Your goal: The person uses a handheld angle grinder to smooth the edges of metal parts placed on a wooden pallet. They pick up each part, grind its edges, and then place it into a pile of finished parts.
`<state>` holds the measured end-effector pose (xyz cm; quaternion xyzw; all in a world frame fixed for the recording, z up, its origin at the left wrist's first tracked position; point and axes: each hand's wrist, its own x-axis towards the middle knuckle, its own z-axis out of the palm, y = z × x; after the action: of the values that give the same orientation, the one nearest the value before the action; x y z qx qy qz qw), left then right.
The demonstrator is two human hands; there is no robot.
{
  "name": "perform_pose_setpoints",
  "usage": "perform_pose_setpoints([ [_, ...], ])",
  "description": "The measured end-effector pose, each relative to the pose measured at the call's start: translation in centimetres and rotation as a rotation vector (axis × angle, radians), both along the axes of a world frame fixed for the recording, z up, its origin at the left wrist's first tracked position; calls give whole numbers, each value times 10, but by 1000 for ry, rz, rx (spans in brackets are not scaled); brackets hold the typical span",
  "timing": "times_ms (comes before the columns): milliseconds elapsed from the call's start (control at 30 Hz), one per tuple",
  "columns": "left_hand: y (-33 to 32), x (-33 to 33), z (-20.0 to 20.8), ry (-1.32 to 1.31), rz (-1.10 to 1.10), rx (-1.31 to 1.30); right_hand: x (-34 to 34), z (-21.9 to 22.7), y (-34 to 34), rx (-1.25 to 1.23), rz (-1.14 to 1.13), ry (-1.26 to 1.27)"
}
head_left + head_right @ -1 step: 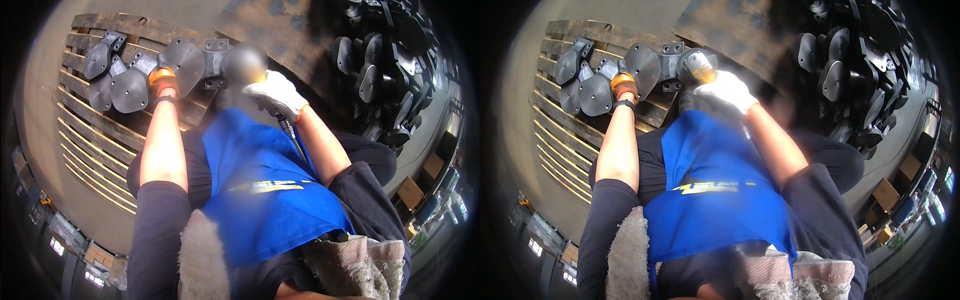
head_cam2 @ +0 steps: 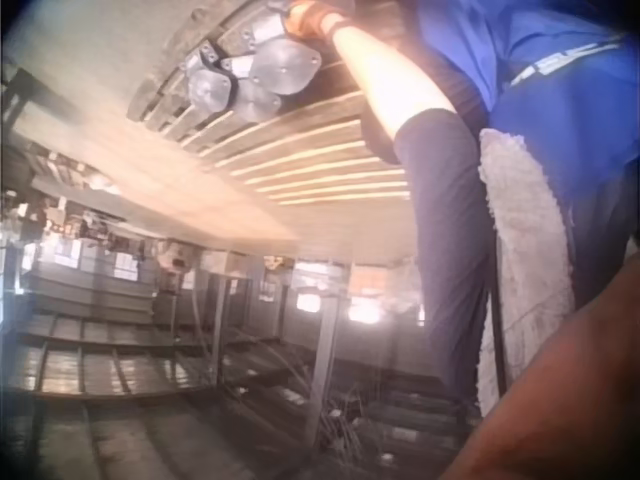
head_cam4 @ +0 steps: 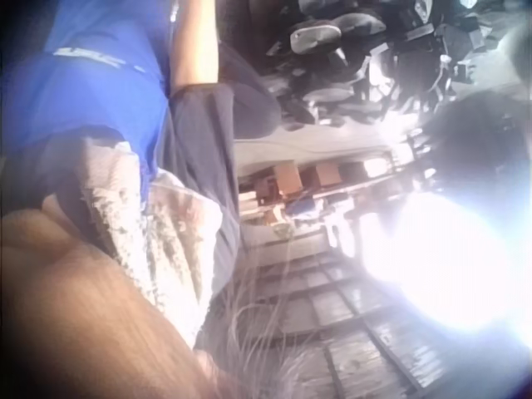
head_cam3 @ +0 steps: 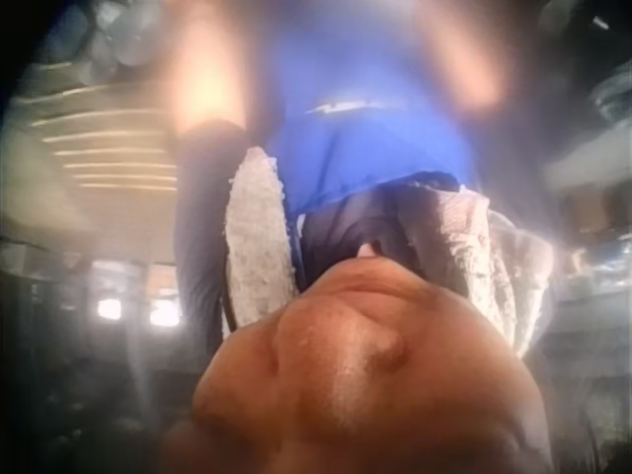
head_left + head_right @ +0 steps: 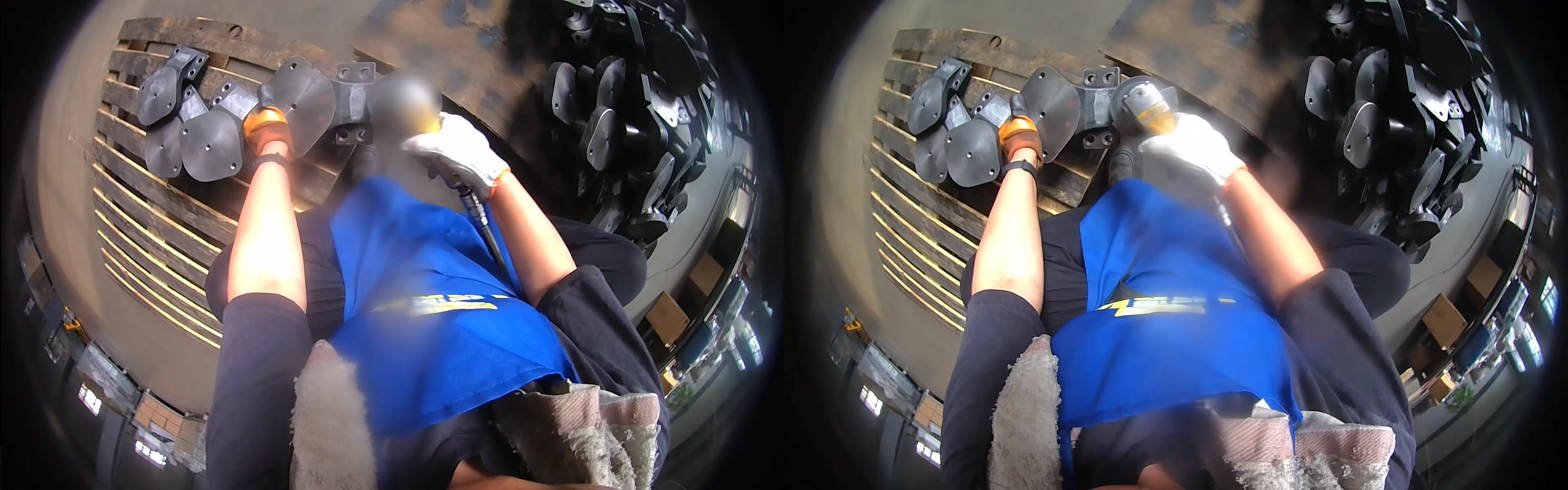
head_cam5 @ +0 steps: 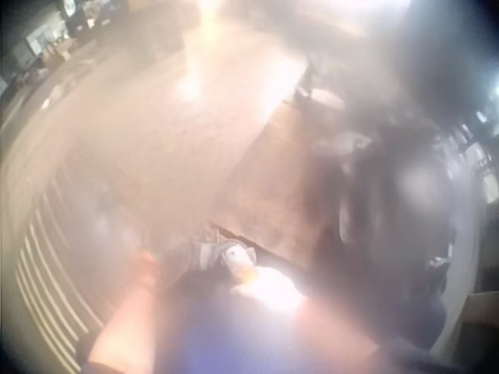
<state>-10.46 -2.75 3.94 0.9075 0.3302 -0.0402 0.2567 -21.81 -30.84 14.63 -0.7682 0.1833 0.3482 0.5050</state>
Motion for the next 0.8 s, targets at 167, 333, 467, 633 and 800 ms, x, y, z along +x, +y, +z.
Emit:
perform_pose_setpoints([
  [167, 19, 5, -34, 23, -60, 76, 6, -7, -13, -73, 86, -1],
  [333, 17, 6, -27, 8, -187, 184, 15, -7, -5, -75, 95, 13],
  [467, 6, 4, -11, 95, -47, 60, 18, 3, 6, -55, 30, 74],
  [633, 30, 8, -49, 22, -120, 108, 15, -5, 1, 12, 75, 87],
  [800, 9, 7, -13, 116, -30, 52, 21, -4, 5, 22, 42, 125],
])
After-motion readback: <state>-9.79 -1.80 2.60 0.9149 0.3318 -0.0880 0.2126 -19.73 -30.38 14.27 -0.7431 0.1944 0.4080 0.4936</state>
